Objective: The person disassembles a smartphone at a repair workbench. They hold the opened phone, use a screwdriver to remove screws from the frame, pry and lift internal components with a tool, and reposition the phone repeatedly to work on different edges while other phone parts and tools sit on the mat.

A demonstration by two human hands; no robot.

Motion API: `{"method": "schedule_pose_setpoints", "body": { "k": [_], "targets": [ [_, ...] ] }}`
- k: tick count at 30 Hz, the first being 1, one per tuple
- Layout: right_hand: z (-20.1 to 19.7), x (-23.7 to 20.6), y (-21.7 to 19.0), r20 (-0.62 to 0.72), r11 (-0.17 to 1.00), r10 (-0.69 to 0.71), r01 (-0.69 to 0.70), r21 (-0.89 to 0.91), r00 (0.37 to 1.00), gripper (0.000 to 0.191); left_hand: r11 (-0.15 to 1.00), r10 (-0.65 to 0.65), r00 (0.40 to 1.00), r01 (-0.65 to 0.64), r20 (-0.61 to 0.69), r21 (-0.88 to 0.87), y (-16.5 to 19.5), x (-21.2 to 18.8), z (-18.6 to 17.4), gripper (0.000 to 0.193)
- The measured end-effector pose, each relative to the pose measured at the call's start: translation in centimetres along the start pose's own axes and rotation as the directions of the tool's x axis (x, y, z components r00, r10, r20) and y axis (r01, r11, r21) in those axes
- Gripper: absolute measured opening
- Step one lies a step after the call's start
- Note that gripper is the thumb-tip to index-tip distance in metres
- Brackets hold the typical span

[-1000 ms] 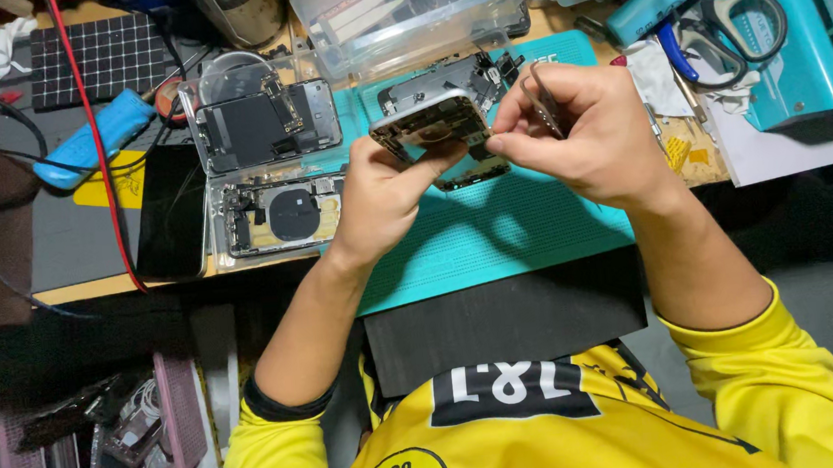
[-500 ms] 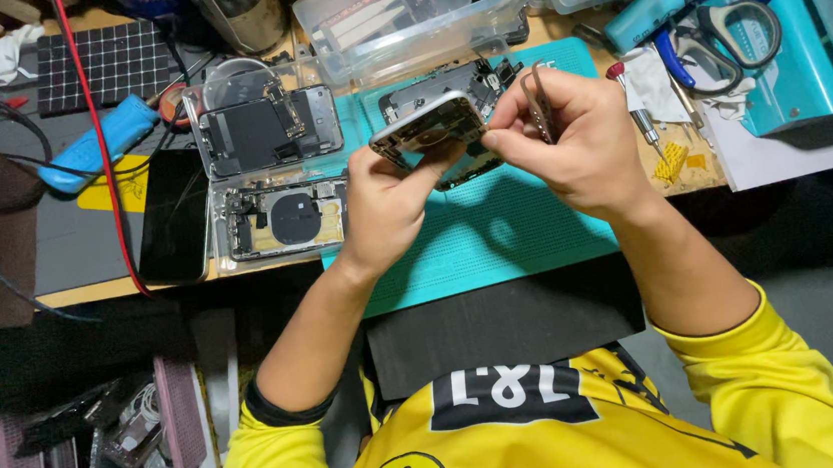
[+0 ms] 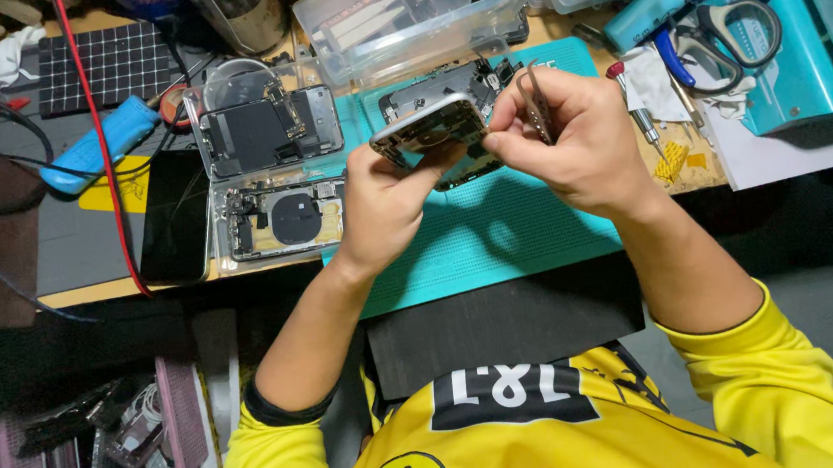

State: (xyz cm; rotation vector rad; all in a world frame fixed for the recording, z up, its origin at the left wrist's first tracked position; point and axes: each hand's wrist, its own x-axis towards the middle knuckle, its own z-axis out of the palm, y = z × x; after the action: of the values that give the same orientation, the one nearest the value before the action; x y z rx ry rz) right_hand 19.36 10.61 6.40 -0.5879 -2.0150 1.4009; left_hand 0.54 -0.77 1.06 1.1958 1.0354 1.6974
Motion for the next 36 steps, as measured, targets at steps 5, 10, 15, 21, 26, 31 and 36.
{"method": "schedule_pose_setpoints", "body": {
  "k": [5,10,15,21,26,31,36],
  "targets": [
    [-0.2,0.2,0.1,0.019,1.0,0.023,-0.023,0.018,1.0,0.012,0.999,0.04,0.999,-0.04,0.015,0.026,0.4,0.2,0.1,0.022],
    [-0.6,0.7,0.2,0.082,0.982,0.084,-0.096,0.16,0.993,0.013,0.999,-0.046,0.999,0.046,0.01,-0.017,0.5,0.5,0.0,0.02],
    [-1.0,1.1,0.1,0.146,0.947,0.227,-0.253,0.197,0.963,0.012,0.995,-0.091,0.995,0.093,0.043,-0.031,0.5,0.6,-0.4,0.018],
    [-1.5,1.3,0.0,0.264,0.887,0.281,-0.354,0.296,0.923,0.012,0.992,-0.114,0.99,0.118,0.088,-0.047,0.5,0.7,-0.8,0.017],
    [-1.8,1.4,0.2,0.275,0.896,0.241,-0.322,0.306,0.931,0.01,0.988,-0.133,0.987,0.139,0.086,-0.071,0.4,0.9,-1.0,0.016],
    [-1.7,1.2,0.1,0.122,0.973,0.137,-0.157,0.167,0.983,0.012,0.99,-0.132,0.989,0.134,0.067,-0.035,0.7,0.8,-1.1,0.018],
    [-1.5,0.8,-0.4,0.108,0.997,-0.02,0.028,-0.075,0.994,0.011,0.975,-0.181,0.981,0.189,0.074,-0.118,1.1,0.9,-0.9,0.021]
  ]
}}
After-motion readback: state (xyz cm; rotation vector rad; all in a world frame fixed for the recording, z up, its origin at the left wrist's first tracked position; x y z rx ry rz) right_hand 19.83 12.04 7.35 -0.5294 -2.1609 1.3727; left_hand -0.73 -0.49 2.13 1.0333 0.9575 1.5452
